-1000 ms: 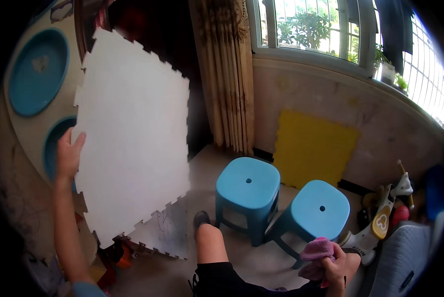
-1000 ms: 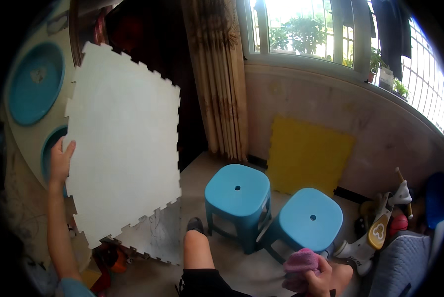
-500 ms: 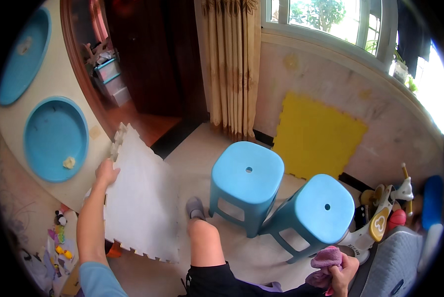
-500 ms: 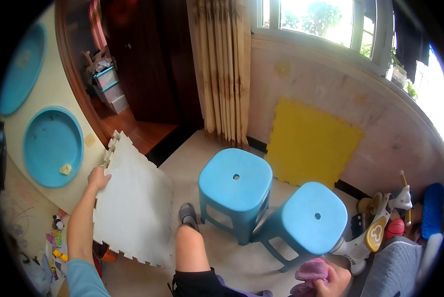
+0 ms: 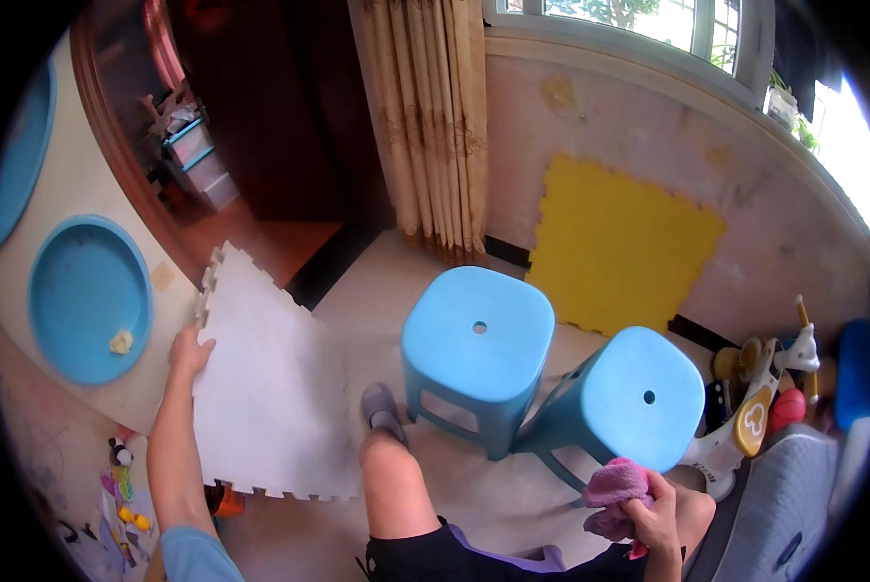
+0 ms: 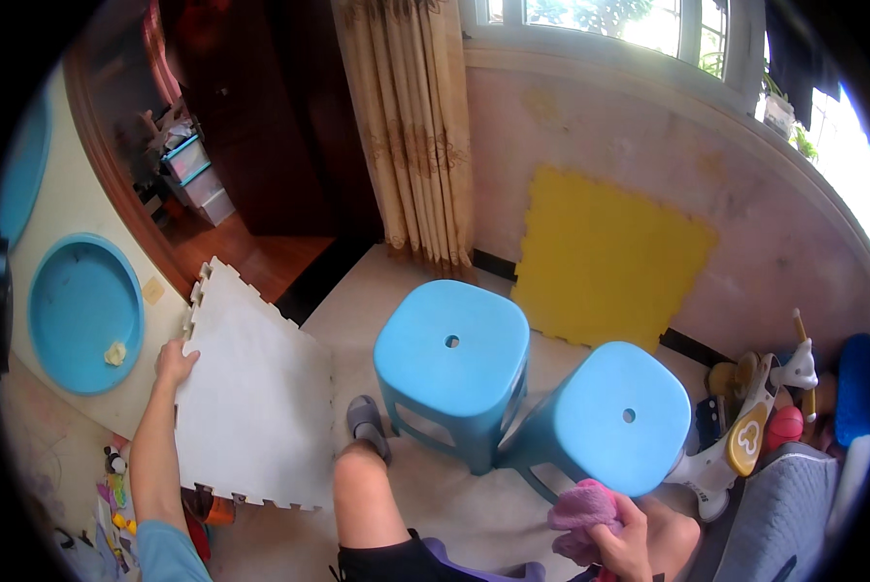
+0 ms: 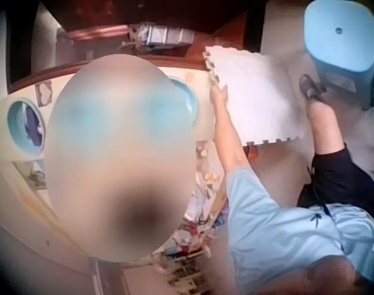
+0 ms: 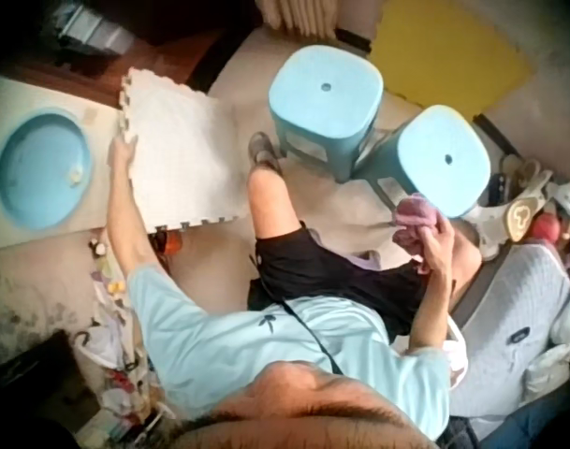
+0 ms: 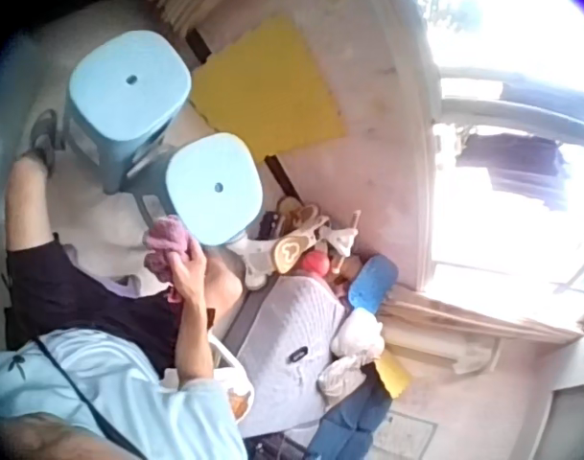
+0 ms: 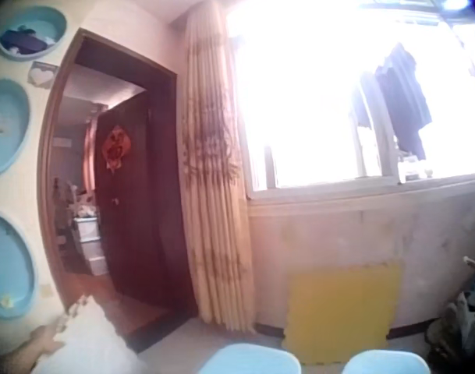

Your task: The person wipes white interlocking foam mats with pink and purple cloths. They repeatedly lift each mat, wipe its surface, and place it back down on the floor.

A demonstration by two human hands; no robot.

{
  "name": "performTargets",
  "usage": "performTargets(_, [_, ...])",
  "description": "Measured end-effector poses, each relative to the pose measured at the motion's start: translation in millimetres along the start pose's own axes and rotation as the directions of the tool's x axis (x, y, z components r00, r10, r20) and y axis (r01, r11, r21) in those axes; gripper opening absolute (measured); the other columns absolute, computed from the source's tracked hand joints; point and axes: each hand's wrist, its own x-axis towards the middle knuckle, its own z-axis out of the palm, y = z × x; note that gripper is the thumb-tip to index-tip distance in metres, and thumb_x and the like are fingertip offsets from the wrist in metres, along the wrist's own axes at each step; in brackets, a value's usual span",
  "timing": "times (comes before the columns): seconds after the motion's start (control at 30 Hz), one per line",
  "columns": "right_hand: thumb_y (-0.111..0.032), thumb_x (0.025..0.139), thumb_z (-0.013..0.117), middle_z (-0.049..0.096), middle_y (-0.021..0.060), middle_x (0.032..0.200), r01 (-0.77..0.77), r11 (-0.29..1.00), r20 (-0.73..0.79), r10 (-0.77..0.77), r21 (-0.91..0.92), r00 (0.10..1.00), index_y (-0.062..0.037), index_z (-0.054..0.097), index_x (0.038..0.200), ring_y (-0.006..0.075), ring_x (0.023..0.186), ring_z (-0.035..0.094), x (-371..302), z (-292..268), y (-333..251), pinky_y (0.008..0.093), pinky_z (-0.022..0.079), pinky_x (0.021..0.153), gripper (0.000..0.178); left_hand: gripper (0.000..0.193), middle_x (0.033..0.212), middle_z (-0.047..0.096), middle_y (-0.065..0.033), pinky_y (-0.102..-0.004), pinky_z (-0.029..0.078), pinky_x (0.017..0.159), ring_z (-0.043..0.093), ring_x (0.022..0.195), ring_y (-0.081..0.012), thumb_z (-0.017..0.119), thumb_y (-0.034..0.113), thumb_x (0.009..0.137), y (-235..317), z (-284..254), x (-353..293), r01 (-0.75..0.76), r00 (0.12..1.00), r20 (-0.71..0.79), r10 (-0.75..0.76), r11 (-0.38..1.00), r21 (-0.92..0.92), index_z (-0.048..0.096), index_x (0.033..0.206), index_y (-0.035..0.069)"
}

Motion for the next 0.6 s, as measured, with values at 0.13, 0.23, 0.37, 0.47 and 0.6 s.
performTargets(0.13, [-0.005, 0.080, 0.064, 0.072, 0.0088, 0.110, -0.011, 0.998, 0.025, 0.009, 0.068, 1.000, 0.0066, 0.065, 0.127, 0.0159, 0.100, 0.068, 1, 1, -3, 0.0300, 0.054, 0.090, 0.047, 0.048, 0.115, 0.073, -0.0198, -0.0506, 0.054, 0.093, 0.068, 0.110, -0.0400, 0.081, 0.031, 0.085, 39, -13, -12, 0.025, 0.993, -0.118, -0.009, 0.991, 0.135, 0.069, 0.123, 0.005])
performTargets(0.23, [-0.008, 0.082, 0.064, 0.072, 0.0082, 0.108, -0.031, 0.999, 0.031, 0.032, -0.019, 0.999, 0.0049, 0.066, 0.127, 0.0151, 0.099, 0.068, 9, -8, -14, 0.0299, 0.055, 0.089, 0.047, 0.048, 0.116, 0.073, -0.0198, -0.0510, 0.053, 0.094, 0.068, 0.110, -0.0412, 0.080, 0.029, 0.086, 73, -13, -7, -0.059, 0.971, -0.223, 0.086, 0.991, 0.122, 0.068, 0.126, 0.006])
performTargets(0.37, [-0.013, 0.084, 0.066, 0.073, 0.0095, 0.108, 0.012, 0.992, -0.015, -0.014, -0.129, 1.000, 0.0034, 0.066, 0.129, 0.0159, 0.099, 0.068, 41, -31, -1, 0.0314, 0.055, 0.089, 0.048, 0.048, 0.119, 0.072, -0.0200, -0.0498, 0.052, 0.098, 0.067, 0.111, -0.0410, 0.078, 0.025, 0.087, 147, -14, -17, -0.256, 0.947, -0.206, 0.245, 0.966, -0.029, 0.068, 0.128, 0.004])
performTargets(0.47, [-0.014, 0.084, 0.067, 0.073, 0.0108, 0.109, 0.076, 0.989, -0.048, -0.083, -0.123, 0.995, 0.0030, 0.065, 0.129, 0.0170, 0.102, 0.067, 75, -38, -5, 0.0324, 0.055, 0.091, 0.048, 0.046, 0.122, 0.071, -0.0192, -0.0480, 0.052, 0.100, 0.066, 0.113, -0.0389, 0.077, 0.022, 0.086, 215, -7, -30, -0.404, 0.910, -0.183, 0.371, 0.893, -0.198, 0.069, 0.127, 0.004])
performTargets(0.6, [-0.013, 0.085, 0.068, 0.073, 0.0113, 0.110, 0.069, 0.994, -0.059, -0.074, -0.083, 0.995, 0.0037, 0.065, 0.129, 0.0174, 0.102, 0.068, 125, -53, -1, 0.0328, 0.054, 0.092, 0.047, 0.045, 0.121, 0.072, -0.0150, -0.0464, 0.052, 0.098, 0.065, 0.114, -0.0359, 0.077, 0.024, 0.084, 349, -15, -63, -0.628, 0.778, -0.196, 0.598, 0.723, -0.288, 0.069, 0.123, 0.002])
